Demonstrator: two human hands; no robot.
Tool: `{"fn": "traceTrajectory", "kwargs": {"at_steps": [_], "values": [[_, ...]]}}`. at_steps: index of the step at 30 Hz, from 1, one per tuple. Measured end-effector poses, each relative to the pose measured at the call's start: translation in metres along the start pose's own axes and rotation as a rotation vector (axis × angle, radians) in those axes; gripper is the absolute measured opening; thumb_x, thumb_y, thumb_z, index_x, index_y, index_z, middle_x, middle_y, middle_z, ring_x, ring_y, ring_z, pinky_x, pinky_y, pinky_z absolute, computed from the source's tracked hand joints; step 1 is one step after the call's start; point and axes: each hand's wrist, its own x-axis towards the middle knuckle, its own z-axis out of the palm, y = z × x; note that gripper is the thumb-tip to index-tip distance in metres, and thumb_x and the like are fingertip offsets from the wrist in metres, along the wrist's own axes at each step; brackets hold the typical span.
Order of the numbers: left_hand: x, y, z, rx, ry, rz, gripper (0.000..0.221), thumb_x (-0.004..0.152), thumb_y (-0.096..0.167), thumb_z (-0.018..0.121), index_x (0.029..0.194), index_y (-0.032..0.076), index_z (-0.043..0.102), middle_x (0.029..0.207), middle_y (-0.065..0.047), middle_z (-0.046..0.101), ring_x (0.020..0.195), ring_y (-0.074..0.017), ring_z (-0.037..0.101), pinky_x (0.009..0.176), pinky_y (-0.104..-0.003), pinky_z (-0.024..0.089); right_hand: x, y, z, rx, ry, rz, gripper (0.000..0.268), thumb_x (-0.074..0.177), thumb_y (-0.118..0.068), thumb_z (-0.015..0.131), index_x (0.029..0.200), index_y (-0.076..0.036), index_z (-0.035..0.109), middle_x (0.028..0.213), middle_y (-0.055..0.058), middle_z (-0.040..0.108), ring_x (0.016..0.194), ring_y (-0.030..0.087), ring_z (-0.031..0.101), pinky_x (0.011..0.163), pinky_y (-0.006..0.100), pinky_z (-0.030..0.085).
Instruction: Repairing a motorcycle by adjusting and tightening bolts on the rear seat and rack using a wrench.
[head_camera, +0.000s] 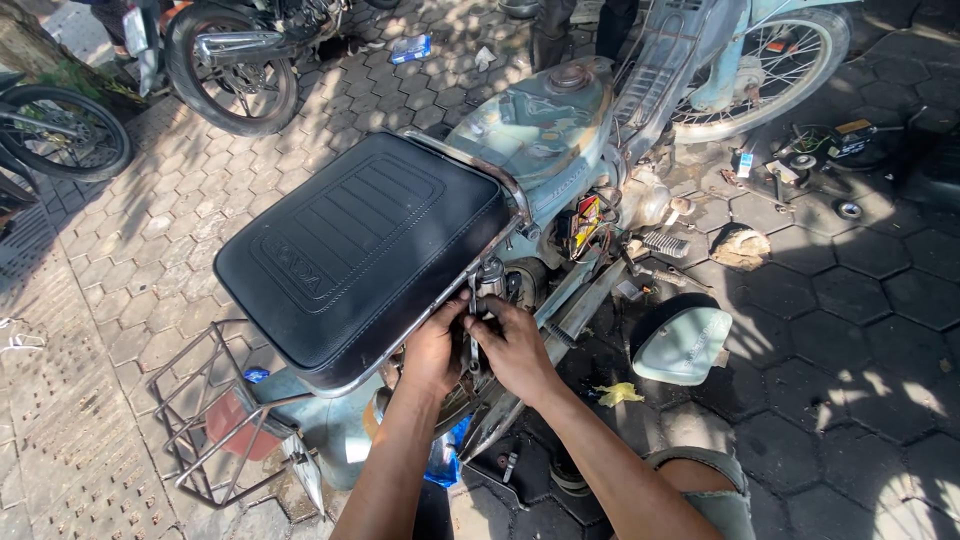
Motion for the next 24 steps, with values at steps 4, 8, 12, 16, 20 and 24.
{"fn": "traceTrajectory", "kwargs": {"at_steps": [4, 8, 12, 16, 20, 24], "values": [[0.001, -0.001, -0.010, 0.021, -0.025, -0.021, 0.018, 0.092, 0.017, 0.071, 0.107, 0.007, 0.072, 0.097, -0.004, 0.073, 0.089, -0.0174, 0.067, 0.077, -0.032, 0.056, -0.003, 0.007, 0.006, 0.105, -0.041, 0.057, 0.024, 0.096, -0.019, 0.067, 0.112, -0.002, 0.071, 0.092, 0.005, 0.075, 0.084, 0.012, 0.067, 0.075, 0.032, 0.054], [-0.005, 0.006, -0.006, -0.018, -0.033, -0.065, 0.021, 0.094, 0.026, 0.070, 0.107, 0.010, 0.071, 0.097, -0.004, 0.072, 0.090, -0.0185, 0.068, 0.076, -0.036, 0.057, 0.002, 0.009, 0.015, 0.214, -0.055, 0.046, 0.026, 0.099, -0.023, 0.069, 0.111, -0.001, 0.071, 0.092, 0.006, 0.073, 0.083, 0.012, 0.064, 0.075, 0.031, 0.054], [0.013, -0.008, -0.031, -0.085, -0.107, -0.043, 0.025, 0.093, 0.028, 0.071, 0.110, 0.009, 0.072, 0.100, -0.005, 0.074, 0.092, -0.0201, 0.069, 0.079, -0.035, 0.058, 0.007, -0.001, 0.012, 0.177, -0.071, 0.056, 0.026, 0.098, -0.025, 0.068, 0.111, -0.002, 0.070, 0.090, 0.005, 0.074, 0.080, 0.011, 0.065, 0.072, 0.029, 0.055], [0.015, -0.009, -0.039, -0.144, -0.155, -0.053, 0.025, 0.092, 0.028, 0.074, 0.109, 0.010, 0.073, 0.102, -0.003, 0.075, 0.098, -0.0182, 0.067, 0.085, -0.035, 0.056, 0.006, -0.006, -0.007, 0.196, -0.150, 0.130, 0.028, 0.099, -0.026, 0.065, 0.111, -0.001, 0.070, 0.090, 0.007, 0.073, 0.080, 0.015, 0.066, 0.071, 0.033, 0.055], [0.002, -0.001, -0.028, -0.155, -0.180, 0.010, 0.020, 0.090, 0.018, 0.078, 0.107, 0.010, 0.073, 0.104, -0.001, 0.074, 0.104, -0.0153, 0.065, 0.100, -0.037, 0.050, 0.008, -0.006, -0.016, 0.136, -0.163, -0.038, 0.030, 0.100, -0.028, 0.065, 0.115, -0.003, 0.070, 0.101, 0.003, 0.075, 0.096, 0.012, 0.067, 0.087, 0.030, 0.054], [-0.009, 0.005, -0.019, -0.173, -0.146, -0.106, 0.020, 0.090, 0.019, 0.077, 0.107, 0.011, 0.073, 0.101, -0.003, 0.073, 0.097, -0.0191, 0.063, 0.088, -0.041, 0.044, 0.005, -0.005, -0.006, 0.125, -0.136, 0.011, 0.029, 0.099, -0.029, 0.065, 0.113, -0.004, 0.070, 0.095, 0.001, 0.073, 0.090, 0.011, 0.065, 0.081, 0.029, 0.054]]}}
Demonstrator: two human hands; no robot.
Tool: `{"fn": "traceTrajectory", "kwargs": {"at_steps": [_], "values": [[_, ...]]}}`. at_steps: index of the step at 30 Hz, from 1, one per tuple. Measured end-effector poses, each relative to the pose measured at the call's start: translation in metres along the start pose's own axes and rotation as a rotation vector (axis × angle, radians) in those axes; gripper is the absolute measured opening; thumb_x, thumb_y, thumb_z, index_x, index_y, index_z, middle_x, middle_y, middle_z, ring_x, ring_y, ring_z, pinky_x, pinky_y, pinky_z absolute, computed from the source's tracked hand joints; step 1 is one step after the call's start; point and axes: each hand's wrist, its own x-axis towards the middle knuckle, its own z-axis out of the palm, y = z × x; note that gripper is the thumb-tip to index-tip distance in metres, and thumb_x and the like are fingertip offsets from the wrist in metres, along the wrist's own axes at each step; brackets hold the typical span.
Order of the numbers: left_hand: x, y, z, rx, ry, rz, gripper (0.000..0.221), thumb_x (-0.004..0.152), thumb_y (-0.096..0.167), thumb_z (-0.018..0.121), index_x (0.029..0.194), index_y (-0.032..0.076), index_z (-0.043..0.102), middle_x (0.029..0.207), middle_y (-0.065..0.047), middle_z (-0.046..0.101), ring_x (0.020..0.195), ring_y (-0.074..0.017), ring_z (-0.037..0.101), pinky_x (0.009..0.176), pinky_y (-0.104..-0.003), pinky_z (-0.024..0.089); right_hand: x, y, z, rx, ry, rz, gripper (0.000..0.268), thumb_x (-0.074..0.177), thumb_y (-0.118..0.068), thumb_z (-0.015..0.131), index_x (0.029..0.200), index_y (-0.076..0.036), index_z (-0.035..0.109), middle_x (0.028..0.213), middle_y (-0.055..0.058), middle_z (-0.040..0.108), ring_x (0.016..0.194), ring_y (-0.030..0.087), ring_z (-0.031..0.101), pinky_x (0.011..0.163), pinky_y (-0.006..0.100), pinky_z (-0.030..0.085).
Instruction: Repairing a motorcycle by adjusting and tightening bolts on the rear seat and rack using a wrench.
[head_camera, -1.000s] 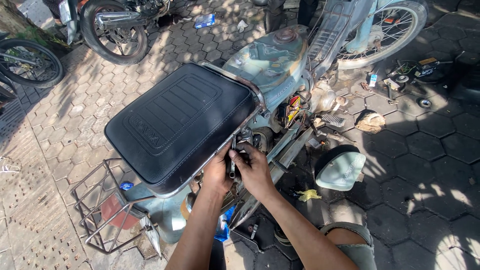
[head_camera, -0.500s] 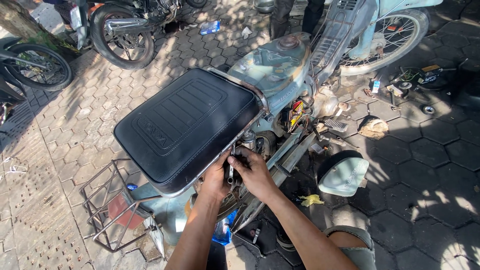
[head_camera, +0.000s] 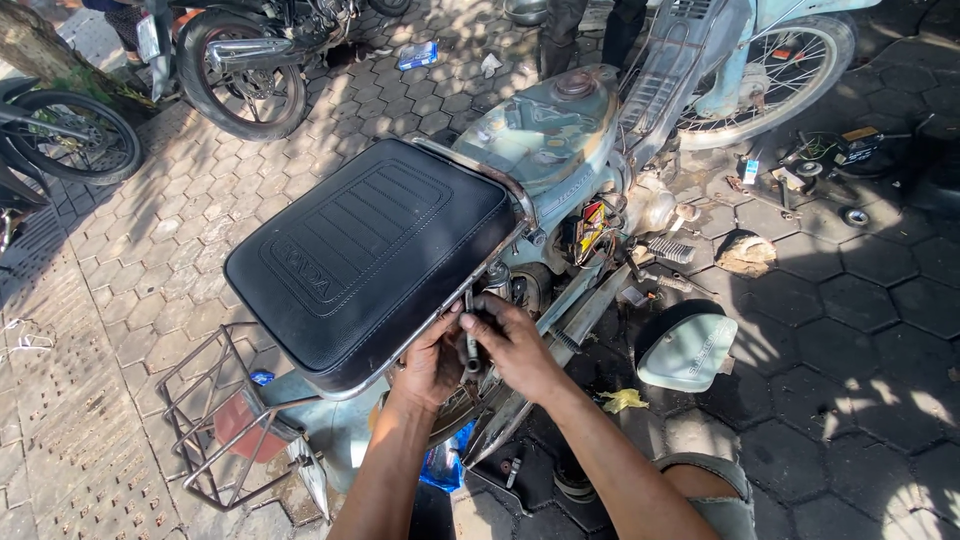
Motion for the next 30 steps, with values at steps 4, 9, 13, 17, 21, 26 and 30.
{"fn": "traceTrajectory", "kwargs": {"at_steps": [4, 9, 13, 17, 21, 26, 30], "values": [[-0.013, 0.006, 0.026, 0.029, -0.083, 0.104, 0.024, 0.089, 0.013, 0.075, 0.112, 0.008, 0.072, 0.115, -0.005, 0.073, 0.114, -0.0206, 0.063, 0.108, -0.041, 0.044, -0.001, 0.018, -0.020, 0.183, 0.021, 0.143, 0.029, 0.098, -0.030, 0.067, 0.107, -0.003, 0.071, 0.080, 0.000, 0.064, 0.067, 0.009, 0.056, 0.058, 0.027, 0.047], [-0.018, 0.006, 0.037, 0.021, -0.157, 0.137, 0.028, 0.091, 0.010, 0.071, 0.119, 0.006, 0.071, 0.125, -0.008, 0.071, 0.123, -0.0235, 0.061, 0.114, -0.049, 0.043, 0.006, 0.011, -0.036, 0.279, 0.010, 0.132, 0.030, 0.097, -0.030, 0.071, 0.104, -0.001, 0.072, 0.076, -0.004, 0.062, 0.065, 0.005, 0.052, 0.054, 0.022, 0.043], [-0.017, 0.005, 0.034, -0.016, -0.184, 0.176, 0.031, 0.092, 0.005, 0.070, 0.122, 0.006, 0.067, 0.128, -0.008, 0.069, 0.128, -0.0245, 0.060, 0.115, -0.054, 0.043, 0.020, -0.003, -0.057, 0.288, 0.088, 0.309, 0.029, 0.090, -0.028, 0.076, 0.104, -0.003, 0.072, 0.069, -0.004, 0.057, 0.059, 0.007, 0.048, 0.050, 0.023, 0.038], [-0.017, 0.008, 0.034, -0.058, -0.248, 0.094, 0.034, 0.098, 0.004, 0.069, 0.131, 0.001, 0.066, 0.138, -0.014, 0.068, 0.113, -0.0168, 0.058, 0.123, -0.050, 0.041, 0.029, 0.008, -0.063, 0.418, 0.129, 0.256, 0.033, 0.087, -0.028, 0.081, 0.102, 0.000, 0.071, 0.067, -0.005, 0.051, 0.056, 0.007, 0.042, 0.047, 0.024, 0.033], [0.007, -0.001, 0.002, -0.045, -0.174, 0.050, 0.030, 0.086, 0.010, 0.068, 0.115, 0.005, 0.067, 0.121, -0.005, 0.074, 0.115, -0.0162, 0.073, 0.106, -0.048, 0.052, 0.008, 0.013, -0.025, 0.483, 0.243, 0.318, 0.033, 0.087, -0.027, 0.080, 0.103, 0.000, 0.069, 0.069, -0.004, 0.054, 0.057, 0.008, 0.045, 0.047, 0.025, 0.034], [0.039, -0.016, -0.041, -0.095, 0.106, -0.027, 0.021, 0.098, 0.027, 0.062, 0.106, 0.008, 0.067, 0.091, -0.001, 0.072, 0.078, -0.0125, 0.072, 0.081, -0.030, 0.059, 0.000, 0.019, 0.012, 0.291, 0.093, 0.091, 0.032, 0.094, -0.029, 0.073, 0.112, -0.002, 0.073, 0.090, 0.000, 0.073, 0.079, 0.008, 0.065, 0.071, 0.025, 0.055], [0.054, -0.021, -0.067, -0.077, -0.206, -0.046, 0.033, 0.105, 0.043, 0.070, 0.101, 0.010, 0.074, 0.062, 0.001, 0.062, 0.056, -0.0154, 0.062, 0.053, -0.034, 0.056, 0.010, 0.017, 0.010, 0.275, 0.016, 0.078, 0.032, 0.096, -0.028, 0.072, 0.113, -0.001, 0.072, 0.094, 0.002, 0.075, 0.084, 0.008, 0.066, 0.075, 0.026, 0.055]]}}
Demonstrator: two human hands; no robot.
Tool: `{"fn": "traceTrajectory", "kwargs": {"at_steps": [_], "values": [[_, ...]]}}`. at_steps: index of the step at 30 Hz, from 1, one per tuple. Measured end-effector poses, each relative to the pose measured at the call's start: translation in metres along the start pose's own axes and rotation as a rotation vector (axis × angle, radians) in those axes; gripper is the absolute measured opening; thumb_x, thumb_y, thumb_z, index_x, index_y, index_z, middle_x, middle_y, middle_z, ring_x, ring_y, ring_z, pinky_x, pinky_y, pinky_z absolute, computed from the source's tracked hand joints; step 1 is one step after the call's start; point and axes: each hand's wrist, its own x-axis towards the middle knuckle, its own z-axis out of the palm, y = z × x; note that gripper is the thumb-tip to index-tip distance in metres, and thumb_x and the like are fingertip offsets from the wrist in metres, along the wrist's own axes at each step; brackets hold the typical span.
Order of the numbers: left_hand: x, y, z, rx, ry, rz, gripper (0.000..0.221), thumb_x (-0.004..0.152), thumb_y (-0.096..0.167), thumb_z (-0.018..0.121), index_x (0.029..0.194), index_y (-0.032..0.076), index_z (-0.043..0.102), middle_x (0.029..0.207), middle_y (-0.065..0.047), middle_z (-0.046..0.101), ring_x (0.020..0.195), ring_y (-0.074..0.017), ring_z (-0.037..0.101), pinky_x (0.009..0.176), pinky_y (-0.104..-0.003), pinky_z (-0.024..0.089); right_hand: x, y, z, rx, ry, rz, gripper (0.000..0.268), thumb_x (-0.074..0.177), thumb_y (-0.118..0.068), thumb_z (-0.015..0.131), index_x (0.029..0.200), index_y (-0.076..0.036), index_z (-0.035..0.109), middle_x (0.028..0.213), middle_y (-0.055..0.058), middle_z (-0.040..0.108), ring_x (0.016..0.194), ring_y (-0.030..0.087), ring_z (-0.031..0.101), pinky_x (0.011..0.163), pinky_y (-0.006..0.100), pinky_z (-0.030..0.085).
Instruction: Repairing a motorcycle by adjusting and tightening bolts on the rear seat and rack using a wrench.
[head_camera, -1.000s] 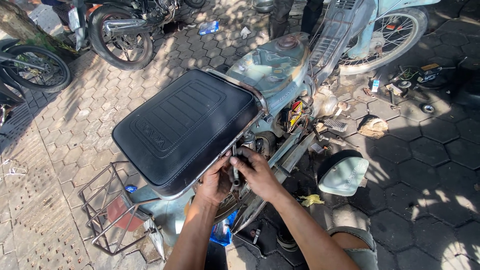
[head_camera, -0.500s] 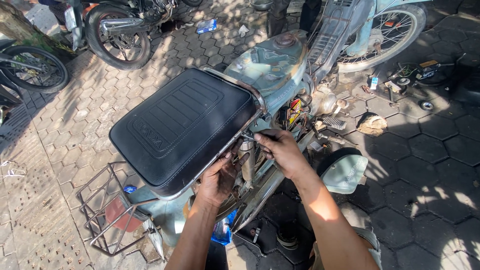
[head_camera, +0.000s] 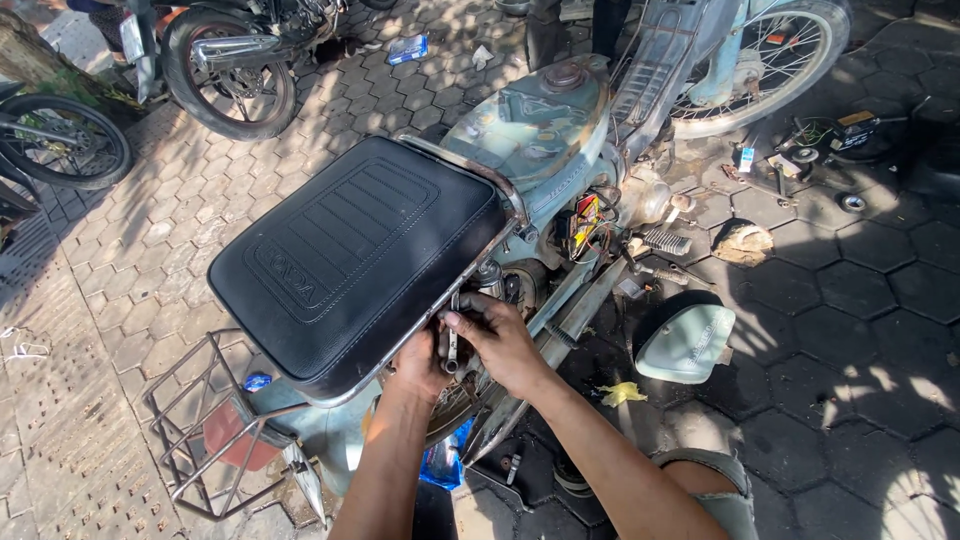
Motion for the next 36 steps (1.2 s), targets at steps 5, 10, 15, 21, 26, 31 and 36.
{"fn": "traceTrajectory", "kwargs": {"at_steps": [5, 10, 15, 21, 26, 31, 36], "values": [[-0.010, 0.000, 0.065, 0.143, 0.245, 0.067, 0.025, 0.096, 0.038, 0.068, 0.101, 0.013, 0.068, 0.088, -0.001, 0.068, 0.079, -0.0172, 0.065, 0.061, -0.036, 0.054, 0.001, -0.004, -0.025, -0.066, 0.078, 0.094, 0.030, 0.098, -0.025, 0.073, 0.113, 0.001, 0.073, 0.090, 0.005, 0.071, 0.077, 0.014, 0.063, 0.067, 0.031, 0.050], [-0.001, -0.008, 0.057, 0.114, 0.237, 0.101, 0.030, 0.099, 0.038, 0.068, 0.111, 0.010, 0.069, 0.098, -0.009, 0.070, 0.081, -0.0269, 0.060, 0.067, -0.043, 0.052, -0.004, -0.003, -0.023, 0.029, 0.115, 0.203, 0.030, 0.102, -0.026, 0.073, 0.110, 0.003, 0.073, 0.084, 0.010, 0.066, 0.070, 0.023, 0.060, 0.061, 0.039, 0.045], [-0.012, 0.001, 0.101, 0.152, 0.206, 0.179, 0.032, 0.098, 0.033, 0.064, 0.112, 0.005, 0.070, 0.103, -0.005, 0.072, 0.098, -0.0200, 0.065, 0.088, -0.035, 0.056, -0.005, 0.000, -0.013, -0.152, 0.082, -0.039, 0.029, 0.097, -0.030, 0.069, 0.110, -0.004, 0.075, 0.090, 0.003, 0.077, 0.082, 0.010, 0.067, 0.077, 0.028, 0.056], [0.012, -0.004, 0.038, 0.135, 0.241, 0.062, 0.029, 0.092, 0.037, 0.066, 0.103, 0.011, 0.070, 0.093, -0.004, 0.073, 0.084, -0.0186, 0.065, 0.063, -0.038, 0.052, 0.000, -0.011, -0.039, -0.130, 0.022, -0.005, 0.030, 0.098, -0.031, 0.068, 0.110, -0.005, 0.075, 0.079, 0.000, 0.069, 0.069, 0.008, 0.062, 0.059, 0.025, 0.050], [0.009, -0.004, 0.070, 0.002, 0.167, 0.191, 0.021, 0.094, 0.018, 0.077, 0.110, 0.006, 0.069, 0.104, -0.006, 0.072, 0.096, -0.0157, 0.066, 0.083, -0.025, 0.053, 0.021, -0.018, -0.081, -0.067, -0.117, 0.144, 0.030, 0.099, -0.028, 0.073, 0.098, 0.002, 0.074, 0.068, -0.001, 0.060, 0.057, 0.008, 0.052, 0.046, 0.025, 0.041], [0.006, -0.003, 0.082, -0.011, 0.208, 0.227, 0.024, 0.086, 0.017, 0.078, 0.106, 0.006, 0.069, 0.100, -0.005, 0.073, 0.094, -0.0170, 0.069, 0.091, -0.029, 0.058, 0.029, -0.039, -0.076, -0.036, -0.081, 0.186, 0.026, 0.091, -0.025, 0.076, 0.099, 0.000, 0.075, 0.073, -0.001, 0.067, 0.058, 0.009, 0.054, 0.047, 0.025, 0.041], [0.009, -0.002, 0.077, -0.049, 0.217, 0.194, 0.026, 0.084, 0.012, 0.080, 0.107, 0.004, 0.070, 0.101, -0.006, 0.074, 0.093, -0.0173, 0.069, 0.090, -0.029, 0.058, 0.020, -0.035, -0.079, -0.396, 0.071, -0.204, 0.025, 0.092, -0.020, 0.079, 0.103, 0.002, 0.079, 0.095, -0.001, 0.062, 0.087, 0.014, 0.050, 0.069, 0.029, 0.041]]}}
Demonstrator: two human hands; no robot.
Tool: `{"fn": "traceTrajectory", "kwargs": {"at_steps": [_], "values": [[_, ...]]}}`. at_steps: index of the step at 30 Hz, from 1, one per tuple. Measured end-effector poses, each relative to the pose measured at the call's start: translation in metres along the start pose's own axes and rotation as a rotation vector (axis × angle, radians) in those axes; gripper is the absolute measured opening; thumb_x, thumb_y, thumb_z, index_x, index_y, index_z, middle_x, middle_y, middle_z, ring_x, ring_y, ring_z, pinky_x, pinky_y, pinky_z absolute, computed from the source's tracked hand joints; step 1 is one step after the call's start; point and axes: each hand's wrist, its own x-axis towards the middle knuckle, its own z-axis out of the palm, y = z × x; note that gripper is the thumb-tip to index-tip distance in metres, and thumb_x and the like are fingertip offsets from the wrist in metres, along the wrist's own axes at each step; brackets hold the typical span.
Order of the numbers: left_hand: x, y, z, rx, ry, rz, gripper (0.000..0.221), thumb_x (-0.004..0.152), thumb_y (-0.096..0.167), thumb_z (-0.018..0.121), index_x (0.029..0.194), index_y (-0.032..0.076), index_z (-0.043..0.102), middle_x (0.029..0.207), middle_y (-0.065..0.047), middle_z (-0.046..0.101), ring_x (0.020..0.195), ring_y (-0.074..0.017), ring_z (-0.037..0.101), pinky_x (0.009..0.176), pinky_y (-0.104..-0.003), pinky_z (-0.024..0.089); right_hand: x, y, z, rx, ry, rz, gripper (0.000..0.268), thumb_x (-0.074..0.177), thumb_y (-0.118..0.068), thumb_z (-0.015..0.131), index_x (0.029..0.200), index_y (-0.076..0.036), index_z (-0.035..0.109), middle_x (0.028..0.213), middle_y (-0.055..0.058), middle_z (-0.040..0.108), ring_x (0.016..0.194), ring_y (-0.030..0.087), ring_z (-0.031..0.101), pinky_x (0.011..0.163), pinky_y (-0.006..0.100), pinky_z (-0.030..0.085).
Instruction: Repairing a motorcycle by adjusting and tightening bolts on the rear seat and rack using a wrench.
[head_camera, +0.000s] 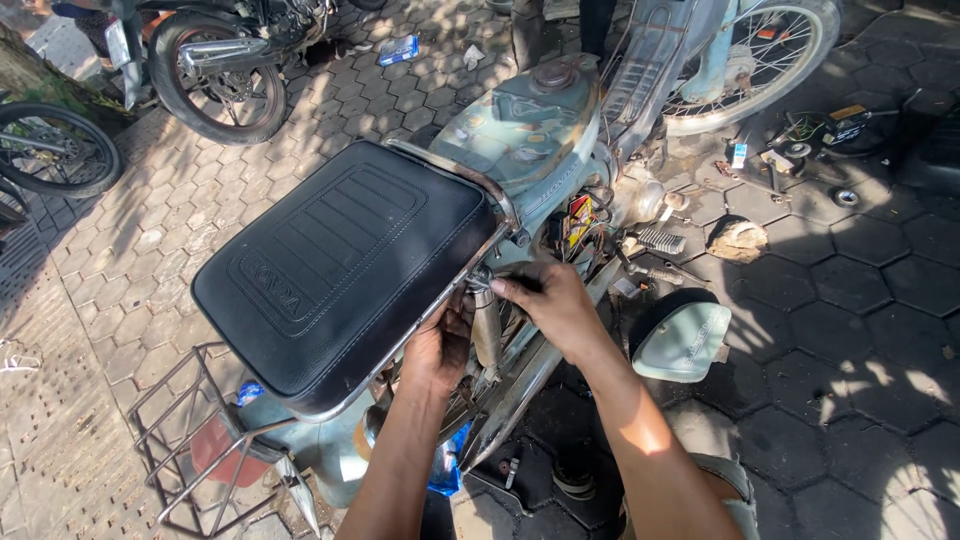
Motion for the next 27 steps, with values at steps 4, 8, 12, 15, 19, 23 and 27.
{"fn": "traceTrajectory", "kwargs": {"at_steps": [4, 8, 12, 15, 19, 23, 27], "values": [[0.011, -0.007, -0.020, -0.068, 0.006, -0.048, 0.025, 0.091, 0.012, 0.081, 0.111, 0.002, 0.070, 0.105, -0.008, 0.075, 0.092, -0.0146, 0.066, 0.084, -0.021, 0.049, -0.009, -0.004, -0.002, 0.069, 0.110, 0.197, 0.024, 0.090, -0.021, 0.082, 0.097, 0.002, 0.078, 0.081, 0.000, 0.061, 0.070, 0.011, 0.048, 0.058, 0.027, 0.038], [0.003, -0.011, -0.007, -0.044, 0.023, 0.053, 0.022, 0.087, 0.016, 0.077, 0.106, 0.006, 0.070, 0.100, -0.007, 0.075, 0.094, -0.0174, 0.070, 0.088, -0.032, 0.055, 0.002, 0.018, 0.004, 0.408, 0.227, 0.316, 0.022, 0.090, -0.020, 0.082, 0.090, -0.001, 0.072, 0.067, -0.001, 0.058, 0.053, 0.008, 0.047, 0.046, 0.025, 0.036], [0.011, -0.012, -0.022, -0.040, -0.098, -0.029, 0.029, 0.091, 0.027, 0.075, 0.106, 0.003, 0.071, 0.099, -0.009, 0.076, 0.091, -0.0204, 0.070, 0.087, -0.033, 0.056, -0.003, -0.014, 0.002, 0.460, 0.241, 0.326, 0.019, 0.090, -0.017, 0.081, 0.092, -0.002, 0.070, 0.067, -0.004, 0.055, 0.054, 0.007, 0.047, 0.046, 0.024, 0.036], [0.015, -0.015, -0.024, 0.003, -0.110, -0.076, 0.031, 0.093, 0.030, 0.073, 0.109, 0.004, 0.072, 0.100, -0.008, 0.076, 0.091, -0.0185, 0.070, 0.085, -0.031, 0.057, -0.020, -0.040, -0.007, 0.254, 0.415, 0.349, 0.016, 0.086, -0.012, 0.079, 0.099, -0.005, 0.073, 0.069, -0.005, 0.056, 0.056, 0.008, 0.049, 0.048, 0.026, 0.039], [0.007, -0.018, -0.008, -0.017, -0.061, 0.031, 0.025, 0.094, 0.023, 0.076, 0.112, 0.006, 0.072, 0.100, -0.009, 0.074, 0.089, -0.0171, 0.071, 0.077, -0.028, 0.058, -0.026, -0.030, -0.020, 0.430, 0.535, 0.040, 0.015, 0.094, -0.008, 0.079, 0.105, -0.004, 0.070, 0.086, -0.002, 0.066, 0.073, 0.011, 0.058, 0.066, 0.027, 0.049], [0.006, -0.020, -0.002, -0.013, -0.010, 0.097, 0.023, 0.094, 0.020, 0.075, 0.112, 0.007, 0.070, 0.100, -0.007, 0.074, 0.088, -0.0173, 0.071, 0.076, -0.030, 0.059, -0.027, -0.052, -0.018, 0.860, 0.675, 0.107, 0.017, 0.105, -0.023, 0.067, 0.103, -0.007, 0.062, 0.086, -0.001, 0.064, 0.080, 0.017, 0.071, 0.066, 0.031, 0.055], [0.005, -0.025, -0.002, 0.040, -0.024, 0.106, 0.025, 0.096, 0.020, 0.073, 0.113, 0.003, 0.069, 0.101, -0.009, 0.074, 0.090, -0.0184, 0.072, 0.076, -0.030, 0.060, -0.028, -0.030, -0.001, 0.764, 0.673, 0.329, 0.031, 0.100, -0.036, 0.058, 0.104, -0.006, 0.064, 0.076, 0.002, 0.064, 0.062, 0.019, 0.064, 0.054, 0.031, 0.051]]}}
